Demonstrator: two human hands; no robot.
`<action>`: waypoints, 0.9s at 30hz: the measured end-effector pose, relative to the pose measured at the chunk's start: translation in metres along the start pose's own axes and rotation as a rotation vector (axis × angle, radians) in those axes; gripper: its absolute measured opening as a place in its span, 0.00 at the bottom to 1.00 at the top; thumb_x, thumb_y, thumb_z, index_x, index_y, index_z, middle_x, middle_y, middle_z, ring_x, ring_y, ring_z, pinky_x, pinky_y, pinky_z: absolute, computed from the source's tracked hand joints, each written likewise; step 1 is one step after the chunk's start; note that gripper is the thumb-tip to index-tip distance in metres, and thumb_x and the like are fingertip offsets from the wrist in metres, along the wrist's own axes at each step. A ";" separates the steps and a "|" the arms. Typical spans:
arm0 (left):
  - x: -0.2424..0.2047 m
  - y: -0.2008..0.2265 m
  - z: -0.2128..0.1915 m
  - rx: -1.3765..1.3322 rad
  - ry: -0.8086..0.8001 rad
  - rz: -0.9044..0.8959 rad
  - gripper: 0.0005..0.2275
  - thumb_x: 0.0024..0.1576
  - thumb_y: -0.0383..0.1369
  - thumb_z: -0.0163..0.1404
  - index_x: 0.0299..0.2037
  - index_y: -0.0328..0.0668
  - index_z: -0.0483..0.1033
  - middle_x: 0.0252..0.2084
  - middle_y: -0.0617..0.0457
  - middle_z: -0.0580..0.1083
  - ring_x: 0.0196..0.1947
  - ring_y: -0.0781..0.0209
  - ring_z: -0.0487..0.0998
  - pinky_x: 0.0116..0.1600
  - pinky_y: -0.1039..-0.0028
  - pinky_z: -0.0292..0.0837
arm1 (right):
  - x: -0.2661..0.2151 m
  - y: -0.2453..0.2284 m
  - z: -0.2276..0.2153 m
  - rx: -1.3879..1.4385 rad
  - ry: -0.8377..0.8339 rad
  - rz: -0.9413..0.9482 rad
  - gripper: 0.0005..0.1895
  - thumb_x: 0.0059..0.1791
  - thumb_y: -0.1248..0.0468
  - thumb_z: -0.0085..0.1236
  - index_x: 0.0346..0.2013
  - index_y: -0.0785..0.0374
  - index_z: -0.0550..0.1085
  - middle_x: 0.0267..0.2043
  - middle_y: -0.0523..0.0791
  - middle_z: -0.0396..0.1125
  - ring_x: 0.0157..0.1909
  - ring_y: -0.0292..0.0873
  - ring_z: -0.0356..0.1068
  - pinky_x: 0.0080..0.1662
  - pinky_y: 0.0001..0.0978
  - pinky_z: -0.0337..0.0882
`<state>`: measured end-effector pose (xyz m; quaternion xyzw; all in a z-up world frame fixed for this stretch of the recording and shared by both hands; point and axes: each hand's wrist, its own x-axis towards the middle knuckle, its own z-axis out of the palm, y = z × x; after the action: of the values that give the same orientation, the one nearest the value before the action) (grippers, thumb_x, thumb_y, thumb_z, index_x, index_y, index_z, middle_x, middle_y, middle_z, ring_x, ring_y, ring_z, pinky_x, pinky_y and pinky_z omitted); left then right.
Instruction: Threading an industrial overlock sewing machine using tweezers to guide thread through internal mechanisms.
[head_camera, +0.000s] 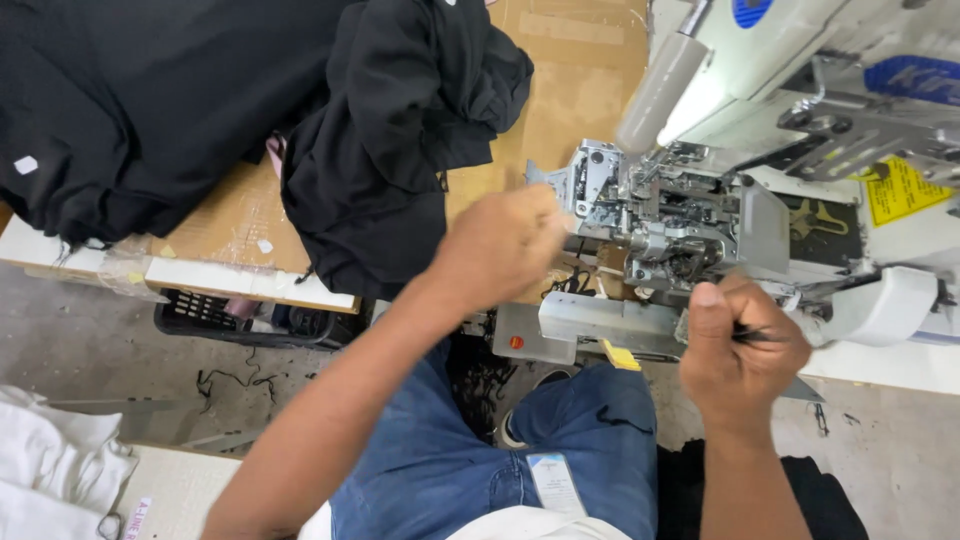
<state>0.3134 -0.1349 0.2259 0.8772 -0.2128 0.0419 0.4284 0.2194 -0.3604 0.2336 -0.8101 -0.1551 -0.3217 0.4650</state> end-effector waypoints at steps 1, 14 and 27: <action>-0.006 -0.006 -0.014 0.000 -0.004 0.003 0.13 0.61 0.38 0.39 0.25 0.44 0.61 0.21 0.46 0.68 0.22 0.46 0.67 0.27 0.52 0.54 | 0.000 0.000 0.000 -0.002 0.004 0.002 0.23 0.59 0.67 0.49 0.20 0.62 0.56 0.19 0.42 0.50 0.22 0.36 0.47 0.29 0.32 0.48; -0.123 -0.141 -0.151 -0.019 1.376 -0.238 0.06 0.64 0.31 0.51 0.47 0.40 0.71 0.45 0.47 0.76 0.41 0.56 0.80 0.43 0.66 0.80 | -0.013 -0.019 0.044 -0.180 -0.293 -0.519 0.21 0.55 0.69 0.47 0.19 0.51 0.57 0.20 0.33 0.45 0.19 0.32 0.45 0.20 0.24 0.49; -0.064 0.049 -0.023 -0.362 -0.328 0.579 0.07 0.68 0.34 0.41 0.47 0.44 0.72 0.63 0.44 0.68 0.50 0.48 0.77 0.49 0.60 0.71 | -0.033 -0.079 0.013 0.660 -0.203 0.003 0.09 0.52 0.65 0.55 0.26 0.56 0.72 0.17 0.41 0.56 0.19 0.39 0.50 0.26 0.34 0.53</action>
<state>0.2383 -0.1224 0.2595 0.6858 -0.5216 -0.0179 0.5073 0.1561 -0.3069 0.2587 -0.6443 -0.2951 -0.1713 0.6845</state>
